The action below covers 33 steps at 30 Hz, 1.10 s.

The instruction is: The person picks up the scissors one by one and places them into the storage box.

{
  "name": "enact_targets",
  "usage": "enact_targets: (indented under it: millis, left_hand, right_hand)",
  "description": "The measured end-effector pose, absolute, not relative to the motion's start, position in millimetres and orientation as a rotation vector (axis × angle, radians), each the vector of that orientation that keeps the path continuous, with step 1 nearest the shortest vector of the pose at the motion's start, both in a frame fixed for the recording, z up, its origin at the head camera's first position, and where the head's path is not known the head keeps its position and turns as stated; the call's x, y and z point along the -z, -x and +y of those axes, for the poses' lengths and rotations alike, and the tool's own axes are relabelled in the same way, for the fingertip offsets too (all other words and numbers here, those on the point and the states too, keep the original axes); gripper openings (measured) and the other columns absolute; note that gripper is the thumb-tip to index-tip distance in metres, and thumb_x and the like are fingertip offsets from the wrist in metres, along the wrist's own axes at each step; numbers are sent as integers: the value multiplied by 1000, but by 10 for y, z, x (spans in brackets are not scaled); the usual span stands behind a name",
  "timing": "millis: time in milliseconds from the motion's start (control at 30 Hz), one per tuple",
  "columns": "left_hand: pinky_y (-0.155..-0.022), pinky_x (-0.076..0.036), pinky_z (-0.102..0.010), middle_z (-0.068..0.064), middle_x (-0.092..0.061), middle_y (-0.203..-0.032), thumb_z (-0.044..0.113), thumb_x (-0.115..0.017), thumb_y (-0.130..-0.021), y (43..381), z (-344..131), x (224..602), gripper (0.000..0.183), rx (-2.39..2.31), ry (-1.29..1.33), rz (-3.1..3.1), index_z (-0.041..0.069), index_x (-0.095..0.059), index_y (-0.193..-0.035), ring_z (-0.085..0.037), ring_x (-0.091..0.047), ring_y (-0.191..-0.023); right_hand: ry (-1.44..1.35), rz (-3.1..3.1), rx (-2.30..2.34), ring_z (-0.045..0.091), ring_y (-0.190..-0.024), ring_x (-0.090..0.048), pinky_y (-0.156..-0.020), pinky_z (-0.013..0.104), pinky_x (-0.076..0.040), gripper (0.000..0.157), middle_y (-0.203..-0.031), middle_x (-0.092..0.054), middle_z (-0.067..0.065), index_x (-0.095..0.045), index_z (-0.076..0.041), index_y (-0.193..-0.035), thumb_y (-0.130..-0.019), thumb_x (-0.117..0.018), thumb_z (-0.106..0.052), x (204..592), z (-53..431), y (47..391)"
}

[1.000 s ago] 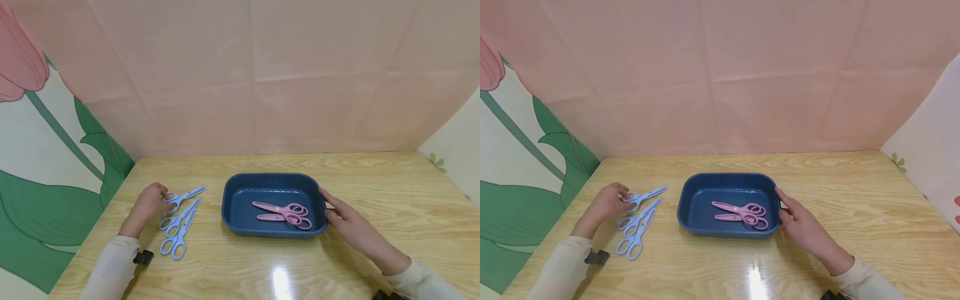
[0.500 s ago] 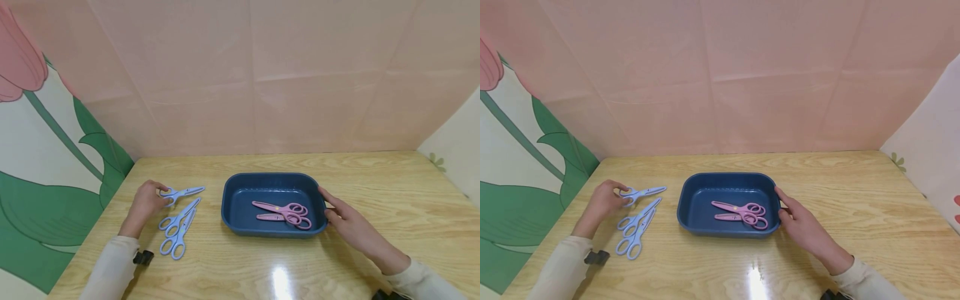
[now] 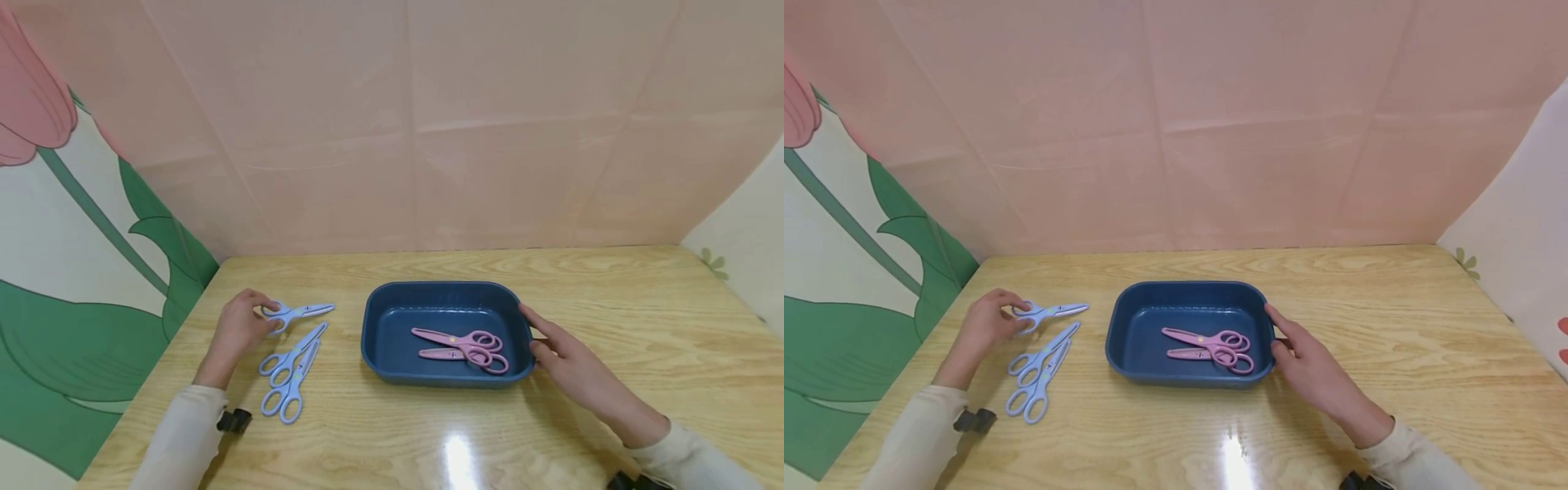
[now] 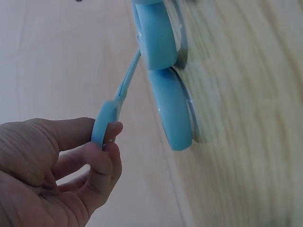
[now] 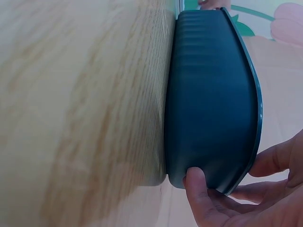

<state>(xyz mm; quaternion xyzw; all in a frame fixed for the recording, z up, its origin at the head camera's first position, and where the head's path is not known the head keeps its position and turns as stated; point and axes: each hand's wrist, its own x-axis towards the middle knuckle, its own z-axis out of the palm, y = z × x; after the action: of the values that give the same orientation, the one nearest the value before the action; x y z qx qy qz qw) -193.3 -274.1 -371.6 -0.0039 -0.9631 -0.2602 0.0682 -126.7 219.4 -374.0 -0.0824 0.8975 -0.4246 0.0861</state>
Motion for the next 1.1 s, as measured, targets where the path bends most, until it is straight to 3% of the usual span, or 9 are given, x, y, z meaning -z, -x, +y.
enact_targets:
  millis: [200, 467, 800, 933, 1100]
  left_hand:
    - [-77, -58, -45, -21, -63, -117, 8, -80, -81, 1927, -2739, 3702, 18, 738, 103, -2888, 0, -77, -97, -33, -69, -87]
    - [-79, -58, -46, -19, -67, -118, 12, -81, -81, 1920, -2734, 3686, 19, 676, 132, -2914, 2, -78, -96, -34, -70, -90]
    - [-59, -57, -26, -18, -66, -124, 11, -82, -80, 1922, -2725, 3668, 22, 878, 0, -2904, 3, -78, -100, -23, -72, -79]
    - [-58, -55, -26, -16, -68, -124, 13, -83, -79, 1930, -2732, 3668, 22, 852, 19, -2892, 4, -79, -99, -18, -71, -71]
    - [-64, -55, -30, -12, -71, -121, 19, -85, -77, 1923, -2725, 3649, 22, 762, 89, -2877, 9, -81, -97, -17, -72, -73]
  right_hand:
    - [243, 2659, 1284, 30, -107, -56, -74, 26, -53, 59, -160, -21, 33, -16, -16, -160, -106, -39, -9, 3737, 2194, 1265]
    - [231, 2642, 1296, 20, -77, -49, -68, 26, -48, 59, -160, -20, 32, -15, -17, -161, -107, -38, -11, 3730, 2192, 1267]
    - [229, 2653, 1282, 17, -71, -47, -67, 26, -48, 59, -159, -25, 31, -15, -17, -161, -106, -38, -10, 3733, 2192, 1269]
    - [210, 2641, 1288, 16, -64, -42, -62, 26, -46, 59, -158, -26, 30, -15, -18, -161, -107, -38, -11, 3740, 2189, 1270]
    - [192, 2625, 1293, 17, -62, -40, -56, 28, -43, 59, -157, -27, 31, -14, -19, -161, -107, -36, -12, 3749, 2190, 1265]
